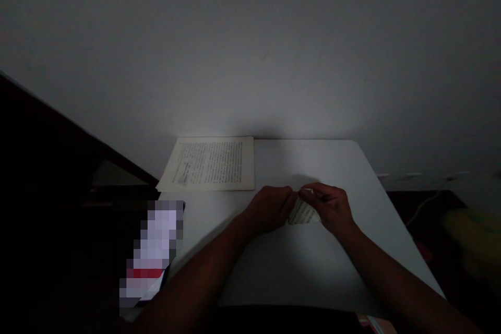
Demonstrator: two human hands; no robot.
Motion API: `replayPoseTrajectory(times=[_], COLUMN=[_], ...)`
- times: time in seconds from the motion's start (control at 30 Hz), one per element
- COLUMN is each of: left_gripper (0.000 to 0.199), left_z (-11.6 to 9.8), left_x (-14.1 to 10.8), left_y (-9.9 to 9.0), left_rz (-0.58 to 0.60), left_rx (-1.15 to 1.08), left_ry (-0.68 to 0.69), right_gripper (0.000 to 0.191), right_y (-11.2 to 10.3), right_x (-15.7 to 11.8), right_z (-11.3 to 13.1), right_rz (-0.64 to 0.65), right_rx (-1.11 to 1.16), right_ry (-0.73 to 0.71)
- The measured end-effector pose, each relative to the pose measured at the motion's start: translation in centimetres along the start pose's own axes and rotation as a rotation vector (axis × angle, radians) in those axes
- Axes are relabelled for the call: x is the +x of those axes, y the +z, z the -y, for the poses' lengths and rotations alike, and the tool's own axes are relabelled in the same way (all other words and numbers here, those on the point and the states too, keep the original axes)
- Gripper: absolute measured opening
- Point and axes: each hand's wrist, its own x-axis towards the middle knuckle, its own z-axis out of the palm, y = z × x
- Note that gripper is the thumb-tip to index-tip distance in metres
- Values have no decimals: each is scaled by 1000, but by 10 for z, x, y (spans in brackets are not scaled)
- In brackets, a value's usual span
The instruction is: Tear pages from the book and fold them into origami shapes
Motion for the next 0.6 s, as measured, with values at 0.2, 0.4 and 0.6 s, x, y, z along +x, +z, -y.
replayPoseTrajectory(times=[0.2,0.4,0.6], left_gripper=[40,41,41], left_z=[2,6,5], left_x=[0,0,0], left_y=[5,4,4], left_rz=[-10,-12,-40], left_rx=[7,-239,-339], left_ry=[64,-52,-128], right_gripper=[15,16,17], right_y=[2,-1,-1], right_x=[2,2,1], right_z=[5,7,5], right_rz=[17,36,59], right_rx=[103,164,179], right_ry=[50,97,121])
